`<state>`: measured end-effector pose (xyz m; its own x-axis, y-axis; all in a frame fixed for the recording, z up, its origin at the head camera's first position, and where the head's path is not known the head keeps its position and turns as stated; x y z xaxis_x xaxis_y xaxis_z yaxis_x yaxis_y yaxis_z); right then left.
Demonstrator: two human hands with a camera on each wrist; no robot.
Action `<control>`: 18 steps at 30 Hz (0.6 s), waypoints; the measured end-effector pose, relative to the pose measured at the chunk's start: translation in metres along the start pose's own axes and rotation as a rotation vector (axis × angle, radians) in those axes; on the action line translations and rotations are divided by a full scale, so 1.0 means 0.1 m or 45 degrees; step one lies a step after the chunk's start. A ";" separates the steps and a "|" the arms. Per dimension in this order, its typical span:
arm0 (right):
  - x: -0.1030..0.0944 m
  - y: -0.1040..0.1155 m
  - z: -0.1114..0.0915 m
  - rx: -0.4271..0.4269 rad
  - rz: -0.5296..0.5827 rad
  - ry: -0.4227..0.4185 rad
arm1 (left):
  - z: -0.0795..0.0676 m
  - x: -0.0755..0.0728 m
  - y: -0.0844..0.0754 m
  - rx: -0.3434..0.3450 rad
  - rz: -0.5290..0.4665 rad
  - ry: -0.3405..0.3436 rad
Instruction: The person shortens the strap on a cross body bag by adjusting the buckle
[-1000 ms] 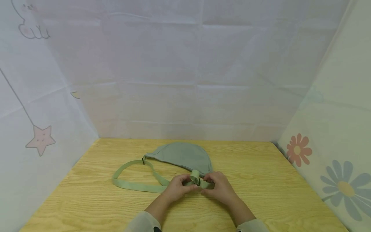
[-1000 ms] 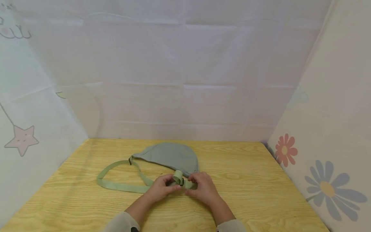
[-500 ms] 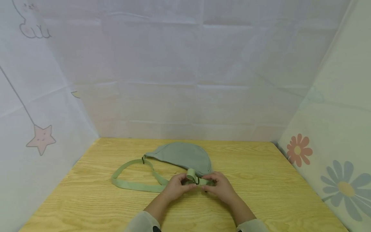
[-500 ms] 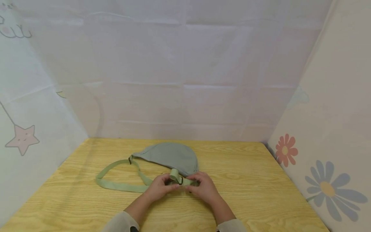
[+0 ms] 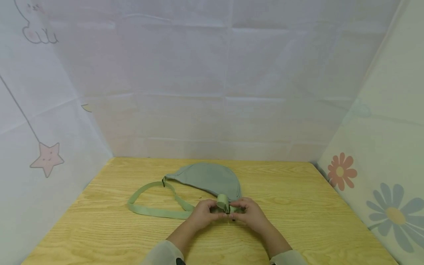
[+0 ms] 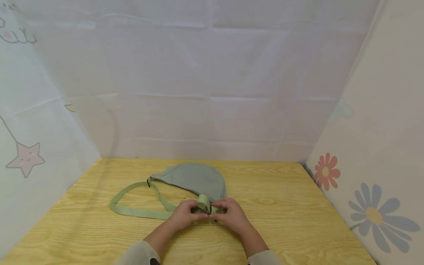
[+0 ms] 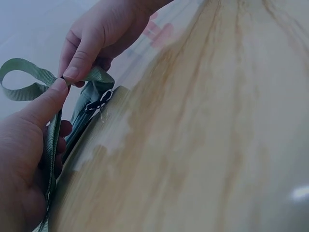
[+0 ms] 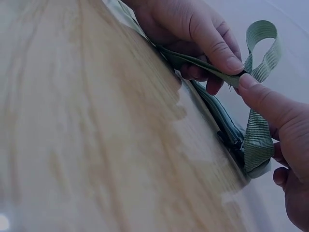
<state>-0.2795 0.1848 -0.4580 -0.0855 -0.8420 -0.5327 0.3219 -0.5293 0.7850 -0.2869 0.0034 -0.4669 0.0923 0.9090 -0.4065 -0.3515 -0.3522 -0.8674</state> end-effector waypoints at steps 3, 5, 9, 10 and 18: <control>-0.01 0.03 0.00 -0.047 -0.002 0.000 | 0.00 0.01 -0.01 0.020 0.025 -0.002; -0.01 0.04 -0.01 -0.072 -0.001 0.001 | 0.01 0.01 -0.02 0.035 0.045 -0.006; 0.01 0.04 -0.01 -0.089 -0.005 0.014 | 0.01 0.01 -0.04 0.073 0.089 -0.006; 0.02 0.04 -0.01 -0.089 -0.005 0.019 | 0.01 0.01 -0.05 0.079 0.095 0.000; 0.01 0.05 -0.03 -0.134 -0.049 0.005 | -0.01 -0.04 -0.01 0.151 0.212 0.013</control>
<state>-0.2756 0.1814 -0.4559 -0.0961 -0.8208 -0.5631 0.4160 -0.5470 0.7265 -0.2865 -0.0004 -0.4644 0.0332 0.8380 -0.5446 -0.4702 -0.4678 -0.7484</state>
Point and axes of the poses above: each hand's wrist, its own z-axis towards the middle knuckle, its own x-axis out of the palm, y = z × x, the point moved 5 cm from there along z, towards the middle knuckle, and after that the axes turned 14 degrees about -y, right-handed, at the moved point
